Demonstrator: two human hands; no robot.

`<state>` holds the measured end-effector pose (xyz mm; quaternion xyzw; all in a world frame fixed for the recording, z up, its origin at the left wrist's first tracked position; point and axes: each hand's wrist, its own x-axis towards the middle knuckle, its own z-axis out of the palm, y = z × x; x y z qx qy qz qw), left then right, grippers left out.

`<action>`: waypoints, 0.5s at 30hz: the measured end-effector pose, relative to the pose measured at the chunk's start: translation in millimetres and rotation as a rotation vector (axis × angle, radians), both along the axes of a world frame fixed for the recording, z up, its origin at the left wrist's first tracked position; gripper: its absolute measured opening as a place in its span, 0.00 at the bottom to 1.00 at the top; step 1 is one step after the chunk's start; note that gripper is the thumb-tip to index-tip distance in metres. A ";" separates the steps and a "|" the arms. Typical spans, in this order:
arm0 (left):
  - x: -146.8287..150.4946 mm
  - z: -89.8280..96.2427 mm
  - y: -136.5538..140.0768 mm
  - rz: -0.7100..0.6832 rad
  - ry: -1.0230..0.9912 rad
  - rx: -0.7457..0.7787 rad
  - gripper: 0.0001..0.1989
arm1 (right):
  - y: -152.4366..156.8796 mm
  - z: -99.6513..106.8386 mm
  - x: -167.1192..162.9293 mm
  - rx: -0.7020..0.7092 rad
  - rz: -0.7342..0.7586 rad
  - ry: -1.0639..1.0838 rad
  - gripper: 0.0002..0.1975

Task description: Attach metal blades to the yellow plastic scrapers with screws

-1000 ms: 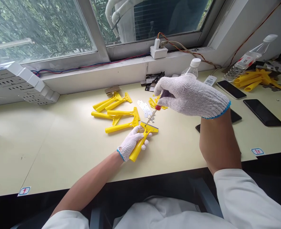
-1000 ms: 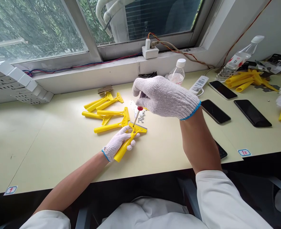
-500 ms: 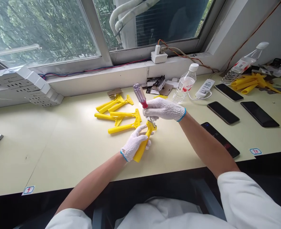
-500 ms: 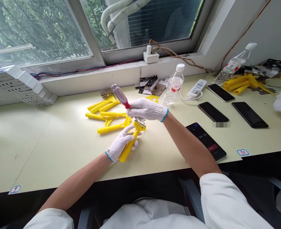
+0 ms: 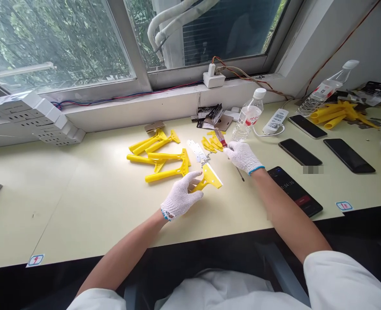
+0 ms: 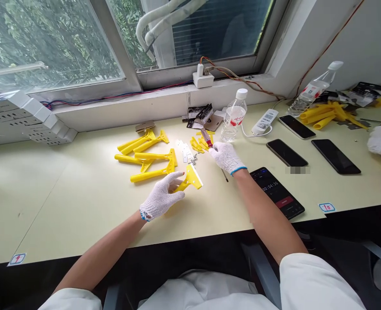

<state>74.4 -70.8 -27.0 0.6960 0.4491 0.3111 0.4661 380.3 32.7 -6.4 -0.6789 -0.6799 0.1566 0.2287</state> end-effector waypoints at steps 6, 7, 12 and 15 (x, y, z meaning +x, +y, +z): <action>-5.8 7.6 0.9 -0.080 0.430 0.342 0.15 | 1.2 -7.5 -8.2 -0.138 -0.144 -0.164 0.15; -5.2 11.0 0.8 -0.091 0.527 0.367 0.12 | -0.7 -5.8 -9.8 -0.153 -0.135 -0.147 0.16; -8.5 24.2 -2.5 -0.146 0.766 0.370 0.07 | -8.5 7.9 -12.6 -0.179 -0.082 -0.094 0.22; -24.6 22.7 -11.8 -0.143 0.772 0.392 0.05 | -9.8 17.8 -11.4 -0.203 -0.025 -0.042 0.20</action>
